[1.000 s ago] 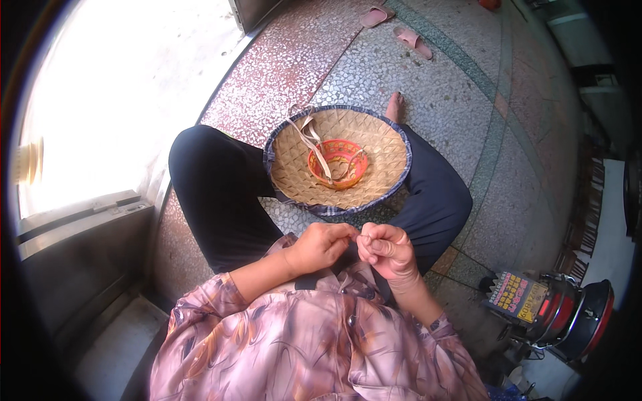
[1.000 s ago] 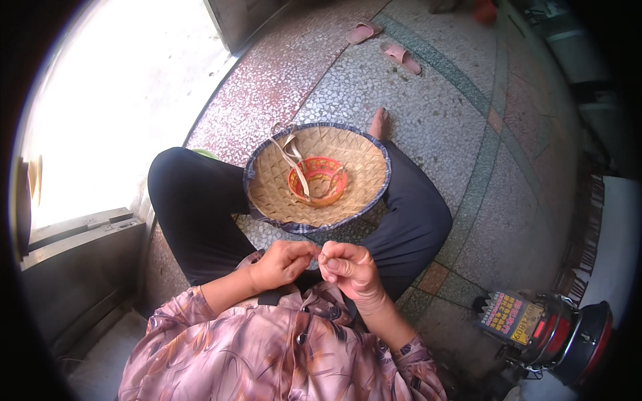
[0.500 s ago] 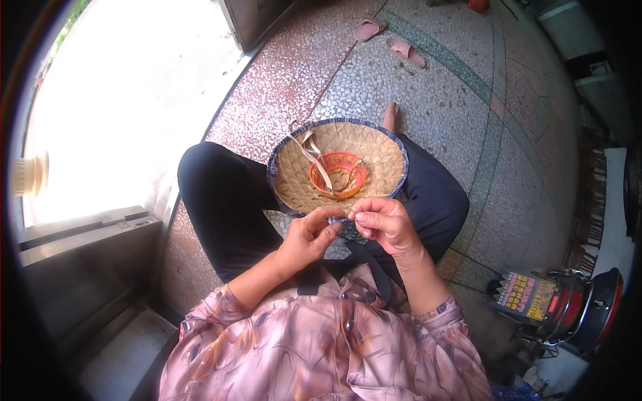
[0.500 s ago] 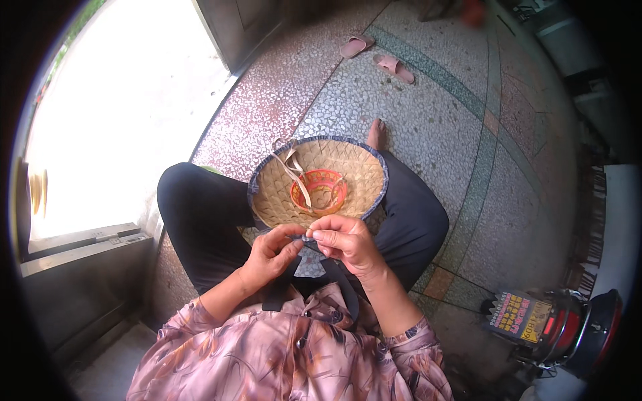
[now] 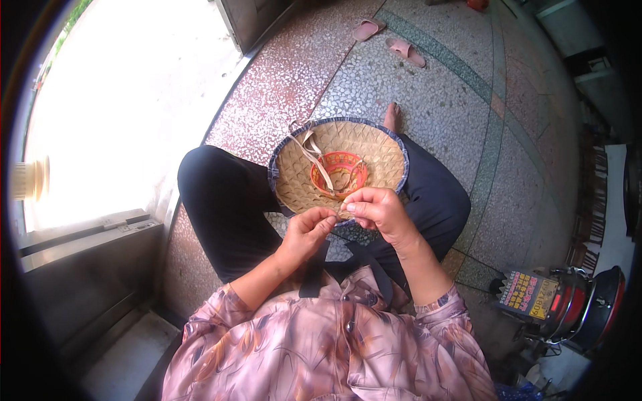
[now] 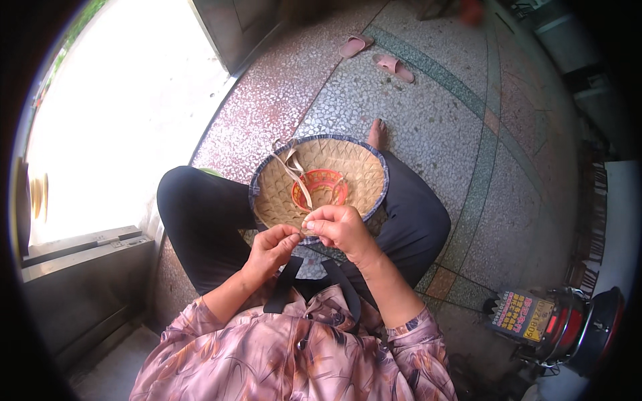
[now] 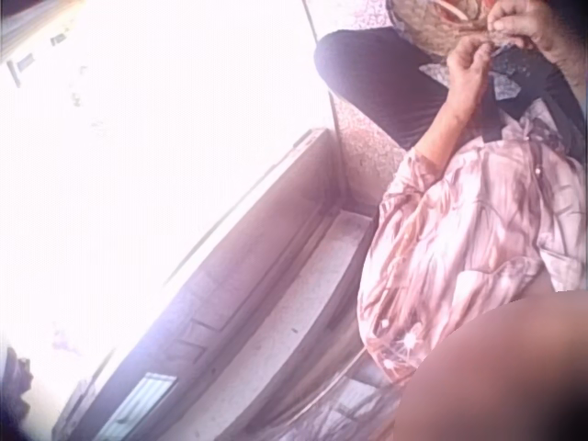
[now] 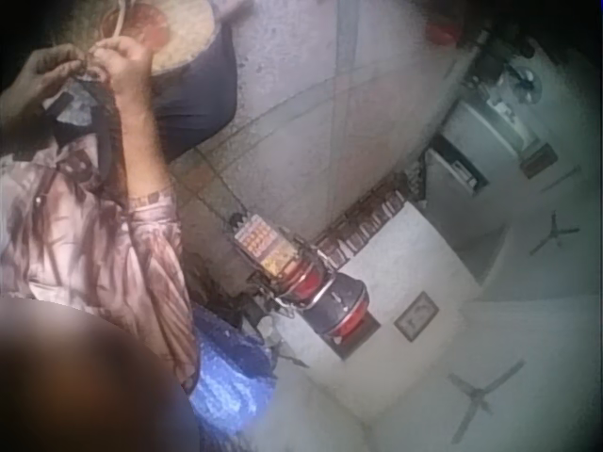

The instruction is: The recorder is repairing a woven conical hat by sewing a blue fabric border around the edge using a needle and thread.

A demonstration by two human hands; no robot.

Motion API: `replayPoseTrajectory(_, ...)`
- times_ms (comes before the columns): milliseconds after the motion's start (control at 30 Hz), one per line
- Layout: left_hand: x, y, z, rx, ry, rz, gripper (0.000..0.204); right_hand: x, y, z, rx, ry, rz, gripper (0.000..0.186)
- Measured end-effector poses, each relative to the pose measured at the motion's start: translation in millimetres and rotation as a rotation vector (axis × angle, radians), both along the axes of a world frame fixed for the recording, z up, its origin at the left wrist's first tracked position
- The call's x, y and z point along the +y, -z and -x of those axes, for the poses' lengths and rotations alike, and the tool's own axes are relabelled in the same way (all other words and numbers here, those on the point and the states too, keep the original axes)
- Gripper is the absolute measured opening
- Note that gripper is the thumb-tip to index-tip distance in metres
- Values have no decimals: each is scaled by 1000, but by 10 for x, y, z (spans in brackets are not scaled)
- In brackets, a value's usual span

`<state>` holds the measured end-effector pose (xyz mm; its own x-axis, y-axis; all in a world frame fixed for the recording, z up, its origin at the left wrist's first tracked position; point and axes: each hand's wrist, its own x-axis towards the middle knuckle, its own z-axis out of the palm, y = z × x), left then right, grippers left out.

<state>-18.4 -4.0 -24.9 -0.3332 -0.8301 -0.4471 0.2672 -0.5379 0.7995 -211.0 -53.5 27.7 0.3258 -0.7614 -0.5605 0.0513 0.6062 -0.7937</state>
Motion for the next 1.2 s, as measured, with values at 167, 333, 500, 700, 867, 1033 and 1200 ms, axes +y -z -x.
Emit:
replayPoseTrajectory(167,-38,13,-44,113,-68,-145,14,128,179,79,371,-45,426,9)
replayPoseTrajectory(333,-56,22,-26,126,-147,-177,13,338,224,17,438,73,505,7)
replayPoseTrajectory(500,-53,44,-19,122,-145,-173,12,439,232,-165,449,42,565,5)
replayPoseTrajectory(700,-31,45,-31,90,-144,-163,13,437,226,-246,442,61,621,5)
replayPoseTrajectory(867,-32,45,-29,91,-139,-157,14,429,248,-250,480,42,645,5)
replayPoseTrajectory(1033,-35,80,-34,98,-127,-165,15,422,239,-258,502,42,636,5)
replayPoseTrajectory(1200,-40,78,-43,118,-121,-163,15,406,233,-266,501,33,633,4)
